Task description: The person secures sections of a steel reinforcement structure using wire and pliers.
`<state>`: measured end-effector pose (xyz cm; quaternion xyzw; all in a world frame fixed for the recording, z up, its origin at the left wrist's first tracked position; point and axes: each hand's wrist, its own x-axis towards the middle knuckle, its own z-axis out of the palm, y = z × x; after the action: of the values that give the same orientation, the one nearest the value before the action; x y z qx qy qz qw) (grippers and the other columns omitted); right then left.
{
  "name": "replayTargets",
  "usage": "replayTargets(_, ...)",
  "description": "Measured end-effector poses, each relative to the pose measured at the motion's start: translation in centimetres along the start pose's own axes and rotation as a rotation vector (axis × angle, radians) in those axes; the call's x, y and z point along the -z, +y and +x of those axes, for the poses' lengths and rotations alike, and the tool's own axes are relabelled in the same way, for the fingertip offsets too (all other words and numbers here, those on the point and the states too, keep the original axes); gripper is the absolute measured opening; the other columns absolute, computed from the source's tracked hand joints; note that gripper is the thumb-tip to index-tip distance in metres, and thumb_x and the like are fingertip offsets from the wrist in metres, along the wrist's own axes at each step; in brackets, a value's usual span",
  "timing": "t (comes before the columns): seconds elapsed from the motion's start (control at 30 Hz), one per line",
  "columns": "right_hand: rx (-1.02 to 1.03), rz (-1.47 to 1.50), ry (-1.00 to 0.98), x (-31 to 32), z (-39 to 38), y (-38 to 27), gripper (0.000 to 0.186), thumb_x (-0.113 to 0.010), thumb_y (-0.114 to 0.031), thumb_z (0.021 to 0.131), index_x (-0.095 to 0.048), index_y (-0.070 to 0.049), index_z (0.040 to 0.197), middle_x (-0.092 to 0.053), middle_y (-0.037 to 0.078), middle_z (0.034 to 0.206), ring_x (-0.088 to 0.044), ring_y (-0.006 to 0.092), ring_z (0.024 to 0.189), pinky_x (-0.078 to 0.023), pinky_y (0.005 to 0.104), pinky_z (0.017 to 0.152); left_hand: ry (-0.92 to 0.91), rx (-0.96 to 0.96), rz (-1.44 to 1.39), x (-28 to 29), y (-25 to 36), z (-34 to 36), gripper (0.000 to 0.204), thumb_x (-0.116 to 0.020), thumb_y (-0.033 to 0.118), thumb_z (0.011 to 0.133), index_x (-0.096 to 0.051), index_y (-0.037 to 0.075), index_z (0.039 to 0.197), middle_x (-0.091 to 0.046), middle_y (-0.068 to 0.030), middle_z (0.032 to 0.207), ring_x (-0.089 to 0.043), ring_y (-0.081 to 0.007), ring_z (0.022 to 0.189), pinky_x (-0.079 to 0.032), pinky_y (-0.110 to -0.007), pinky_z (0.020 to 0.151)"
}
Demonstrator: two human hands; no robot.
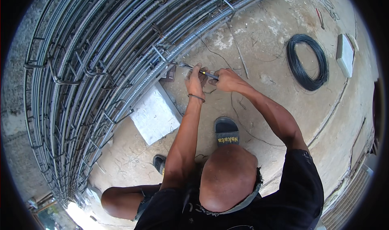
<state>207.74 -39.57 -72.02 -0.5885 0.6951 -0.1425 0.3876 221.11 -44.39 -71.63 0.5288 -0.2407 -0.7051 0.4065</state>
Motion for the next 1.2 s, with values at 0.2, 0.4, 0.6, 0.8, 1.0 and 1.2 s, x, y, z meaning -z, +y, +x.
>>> replayTargets(0.2,-0.260,0.717,-0.616,0.8,0.5,-0.5,0.028,-0.068,-0.030,0.081,-0.055,-0.007,0.076,-0.048,0.001,0.058,-0.048,0.0121,0.050,-0.040,0.0311,0.048,-0.264,0.118,-0.169,2.4,1.0,0.3,0.030,-0.064,0.030,0.083,-0.056,0.005,0.097,-0.064,-0.0123,0.094,-0.061,-0.0244,0.091,-0.048,-0.036,0.078)
replayTargets(0.4,-0.309,1.081,-0.915,-0.9,0.6,0.5,0.025,-0.070,-0.029,0.080,-0.055,-0.008,0.078,-0.046,-0.002,0.059,-0.046,0.0117,0.049,-0.040,0.0308,0.048,-0.205,0.169,-0.373,1.3,-0.1,1.8,0.019,-0.060,0.023,0.084,-0.050,0.009,0.077,-0.051,-0.0049,0.065,-0.054,-0.0222,0.063,-0.048,-0.040,0.064)
replayTargets(0.6,0.151,0.141,-0.023,1.3,-1.6,-0.5,0.032,-0.068,-0.020,0.077,-0.056,-0.002,0.099,-0.053,0.004,0.070,-0.052,0.0209,0.060,-0.045,0.0370,0.059,0.039,0.209,-0.376,-2.0,0.5,2.1,0.022,-0.054,0.018,0.082,-0.040,0.014,0.065,-0.044,-0.0007,0.055,-0.049,-0.0183,0.053,-0.050,-0.040,0.064)
replayTargets(0.8,0.202,-0.677,0.707,-2.1,-2.6,-1.1,0.045,-0.061,-0.015,0.075,-0.049,0.001,0.115,-0.057,0.014,0.084,-0.057,0.0344,0.077,-0.046,0.0442,0.070,0.234,0.195,-0.471,-4.2,1.4,2.6,0.018,-0.052,0.020,0.085,-0.044,0.007,0.074,-0.044,-0.0048,0.056,-0.047,-0.0182,0.046,-0.050,-0.038,0.050)
replayTargets(1.0,0.031,-0.172,0.134,-1.4,-0.5,-0.2,0.025,-0.060,-0.024,0.083,-0.055,-0.001,0.091,-0.054,0.011,0.067,-0.055,0.0275,0.059,-0.045,0.0410,0.059,0.389,0.161,-0.201,-3.1,1.3,1.3,0.018,-0.060,0.018,0.080,-0.051,0.002,0.080,-0.051,-0.0065,0.061,-0.051,-0.0191,0.048,-0.050,-0.036,0.049)
replayTargets(1.2,-0.301,1.035,-0.664,-2.1,-1.0,-0.2,0.032,-0.066,-0.034,0.084,-0.055,-0.005,0.088,-0.057,0.006,0.072,-0.056,0.0175,0.060,-0.043,0.0309,0.053,-0.185,0.132,-0.171,1.6,0.9,-0.9,0.019,-0.060,0.021,0.084,-0.057,0.003,0.088,-0.058,-0.0081,0.075,-0.062,-0.0223,0.074,-0.050,-0.035,0.063)
